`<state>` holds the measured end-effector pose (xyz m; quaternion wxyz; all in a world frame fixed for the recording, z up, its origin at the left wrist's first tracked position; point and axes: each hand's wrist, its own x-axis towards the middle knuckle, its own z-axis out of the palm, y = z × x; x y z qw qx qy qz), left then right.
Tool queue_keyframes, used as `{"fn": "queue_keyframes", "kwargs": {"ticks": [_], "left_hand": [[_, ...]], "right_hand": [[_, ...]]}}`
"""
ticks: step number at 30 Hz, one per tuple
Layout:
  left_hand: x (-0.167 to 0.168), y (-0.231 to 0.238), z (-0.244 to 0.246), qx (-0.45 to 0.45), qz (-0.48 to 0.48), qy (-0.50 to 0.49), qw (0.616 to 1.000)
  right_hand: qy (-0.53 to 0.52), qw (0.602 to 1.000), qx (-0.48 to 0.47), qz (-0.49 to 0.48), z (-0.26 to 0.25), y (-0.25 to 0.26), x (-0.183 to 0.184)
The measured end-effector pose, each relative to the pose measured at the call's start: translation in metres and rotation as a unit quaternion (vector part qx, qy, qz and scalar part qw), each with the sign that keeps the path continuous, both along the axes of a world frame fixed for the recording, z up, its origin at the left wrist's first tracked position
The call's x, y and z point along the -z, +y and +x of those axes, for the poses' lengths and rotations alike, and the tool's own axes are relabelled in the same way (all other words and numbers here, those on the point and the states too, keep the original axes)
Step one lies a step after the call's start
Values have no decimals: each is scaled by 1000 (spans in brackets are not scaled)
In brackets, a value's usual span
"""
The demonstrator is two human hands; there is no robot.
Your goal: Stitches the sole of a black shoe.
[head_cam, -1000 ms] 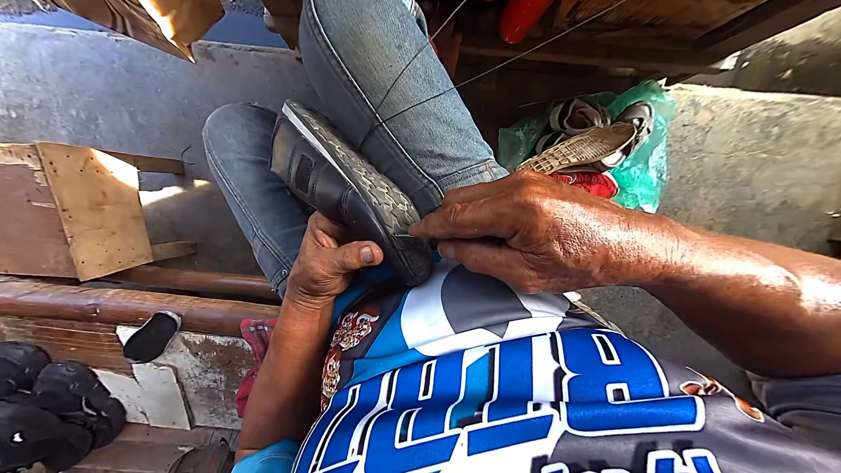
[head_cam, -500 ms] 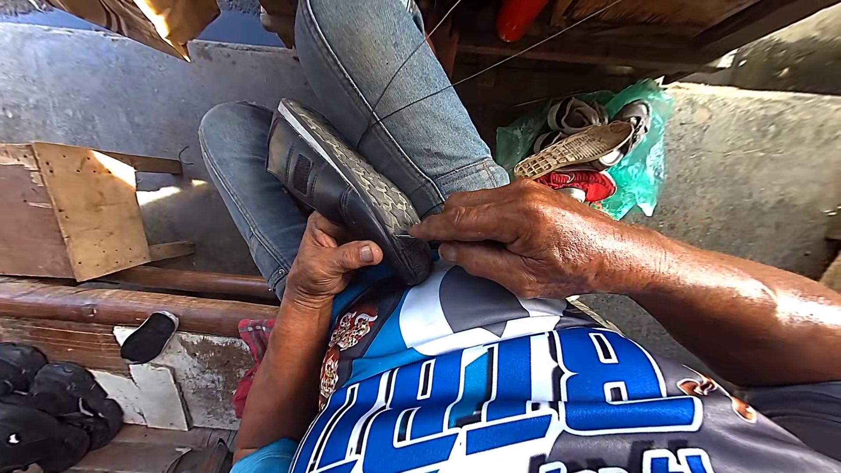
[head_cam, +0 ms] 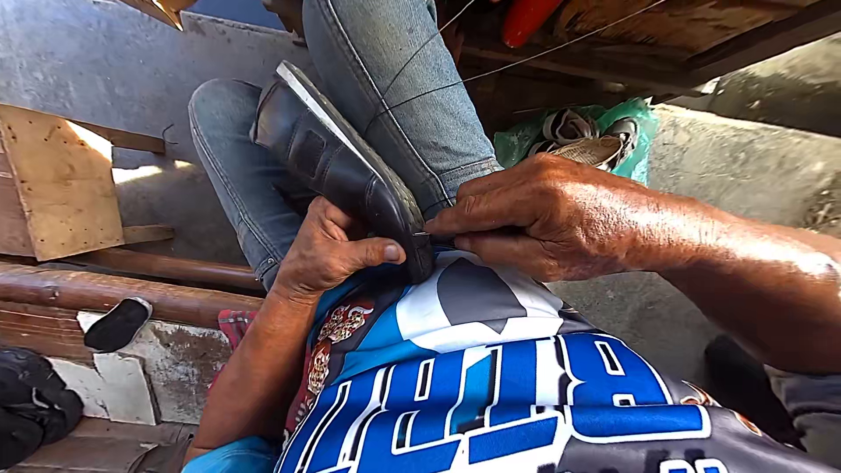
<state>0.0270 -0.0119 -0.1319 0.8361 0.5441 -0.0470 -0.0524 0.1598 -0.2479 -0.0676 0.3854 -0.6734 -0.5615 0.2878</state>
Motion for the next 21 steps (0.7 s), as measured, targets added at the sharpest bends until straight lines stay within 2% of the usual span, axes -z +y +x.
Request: {"fn": "queue_keyframes", "kwargs": {"ticks": [8,14,18,21], "left_hand": [[-5,1,6,-3,23,8,1000],[-3,3,6,-9,37,19,999],[1,4,6,-11,52,18,998],[1,4,6,-12,55,21,998]], "right_hand": [[-34,999,23,-10,-4,7,0],[-106,994,26,-22,-10,13,0],[-94,994,42,-39,-13,16,1],[-136,990,34,-31,-15,18,2]]}}
